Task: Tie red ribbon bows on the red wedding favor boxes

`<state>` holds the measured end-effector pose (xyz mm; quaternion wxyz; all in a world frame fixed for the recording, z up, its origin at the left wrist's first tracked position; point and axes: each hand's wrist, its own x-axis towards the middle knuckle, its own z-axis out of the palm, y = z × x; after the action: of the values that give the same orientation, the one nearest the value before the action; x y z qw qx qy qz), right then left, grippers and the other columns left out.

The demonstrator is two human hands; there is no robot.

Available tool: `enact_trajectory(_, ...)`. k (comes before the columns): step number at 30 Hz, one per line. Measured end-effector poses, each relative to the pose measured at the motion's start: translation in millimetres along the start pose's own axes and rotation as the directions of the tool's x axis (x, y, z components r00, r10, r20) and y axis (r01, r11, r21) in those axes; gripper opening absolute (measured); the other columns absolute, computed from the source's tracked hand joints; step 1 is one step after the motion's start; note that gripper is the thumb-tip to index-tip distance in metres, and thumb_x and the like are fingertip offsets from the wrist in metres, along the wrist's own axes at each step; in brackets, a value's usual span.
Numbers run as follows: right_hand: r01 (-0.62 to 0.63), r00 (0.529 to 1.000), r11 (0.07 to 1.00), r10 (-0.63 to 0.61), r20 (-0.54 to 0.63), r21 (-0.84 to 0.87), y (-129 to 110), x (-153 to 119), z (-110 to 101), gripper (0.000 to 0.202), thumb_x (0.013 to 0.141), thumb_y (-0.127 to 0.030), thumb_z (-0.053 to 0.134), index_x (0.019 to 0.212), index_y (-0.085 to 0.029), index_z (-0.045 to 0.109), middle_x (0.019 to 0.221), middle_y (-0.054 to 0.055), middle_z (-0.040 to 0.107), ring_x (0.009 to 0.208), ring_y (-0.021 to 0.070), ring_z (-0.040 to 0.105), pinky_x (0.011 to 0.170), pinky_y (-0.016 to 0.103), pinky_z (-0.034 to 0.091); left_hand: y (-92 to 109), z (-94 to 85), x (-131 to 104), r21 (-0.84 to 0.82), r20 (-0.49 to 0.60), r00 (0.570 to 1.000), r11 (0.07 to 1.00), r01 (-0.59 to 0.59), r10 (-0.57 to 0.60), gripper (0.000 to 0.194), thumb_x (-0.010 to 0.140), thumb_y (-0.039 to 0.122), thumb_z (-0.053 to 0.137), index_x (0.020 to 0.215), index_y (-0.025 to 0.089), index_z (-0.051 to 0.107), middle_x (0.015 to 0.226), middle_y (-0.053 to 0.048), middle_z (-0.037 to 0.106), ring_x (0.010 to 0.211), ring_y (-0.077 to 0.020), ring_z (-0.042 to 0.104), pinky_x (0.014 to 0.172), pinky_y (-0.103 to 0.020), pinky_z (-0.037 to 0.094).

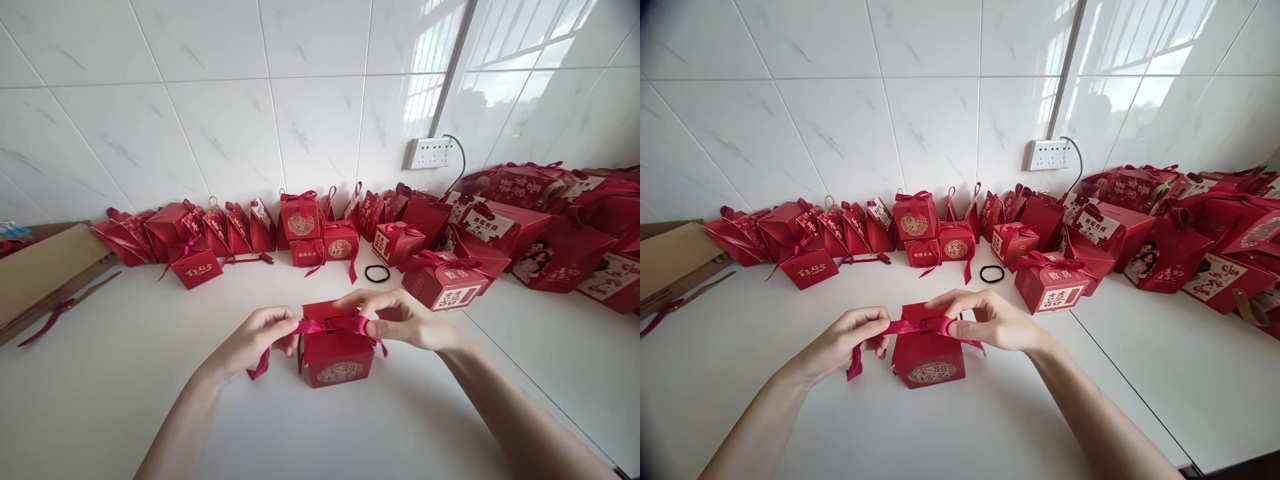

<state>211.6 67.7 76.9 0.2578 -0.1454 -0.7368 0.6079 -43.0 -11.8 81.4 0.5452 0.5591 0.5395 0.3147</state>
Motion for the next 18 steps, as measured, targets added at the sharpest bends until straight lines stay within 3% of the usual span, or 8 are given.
enact_trajectory(3, 0.029, 0.996, 0.997, -0.035, -0.085, -0.071, -4, 8, 21, 0.015, 0.089, -0.026, 0.056, 0.086, -0.018, 0.068, 0.112, 0.008, 0.067, 0.098, 0.0192, 0.062, 0.082, 0.033, 0.048, 12, 8.3, -4, 0.076, -0.037, 0.999, 0.997, 0.028, -0.025, 0.031, 0.086, 0.043, 0.05, 0.069, 0.018, 0.049, 0.061, 0.003, 0.049, 0.056, -0.0099, 0.044, 0.054, -0.022, 0.036)
enact_trajectory(7, 0.066, 0.978, 0.968, -0.111, -0.177, -0.241, -4, 19, 38, 0.013, 0.087, -0.024, 0.058, 0.085, -0.019, 0.069, 0.1, 0.005, 0.071, 0.095, 0.0176, 0.064, 0.083, 0.029, 0.048, 24, 15.9, -7, 0.184, -0.13, 0.991, 0.982, 0.039, -0.015, 0.028, 0.084, 0.045, 0.05, 0.077, 0.018, 0.052, 0.06, 0.006, 0.042, 0.053, -0.0091, 0.036, 0.049, -0.021, 0.031)
enact_trajectory(12, -0.02, 0.958, 0.949, -0.072, -0.276, -0.315, 6, 32, 45, 0.016, 0.087, -0.029, 0.057, 0.084, -0.02, 0.069, 0.083, 0.001, 0.07, 0.073, 0.0141, 0.063, 0.068, 0.025, 0.048, 30, 14.8, -14, 0.372, -0.171, 0.982, 0.928, -0.006, 0.075, 0.023, 0.082, 0.043, 0.055, 0.091, 0.023, 0.054, 0.074, 0.003, 0.054, 0.061, -0.0119, 0.045, 0.051, -0.021, 0.035)
enact_trajectory(18, 0.036, 0.947, 0.873, -0.186, -0.262, -0.486, 16, 31, 49, 0.023, 0.09, -0.017, 0.045, 0.09, -0.019, 0.068, 0.087, 0.006, 0.068, 0.081, 0.0175, 0.062, 0.08, 0.034, 0.044, 34, 15.0, -26, 0.625, -0.174, 0.979, 0.78, 0.026, 0.108, 0.01, 0.084, 0.03, 0.051, 0.089, 0.027, 0.059, 0.085, 0.003, 0.06, 0.075, -0.0152, 0.055, 0.065, -0.023, 0.043)
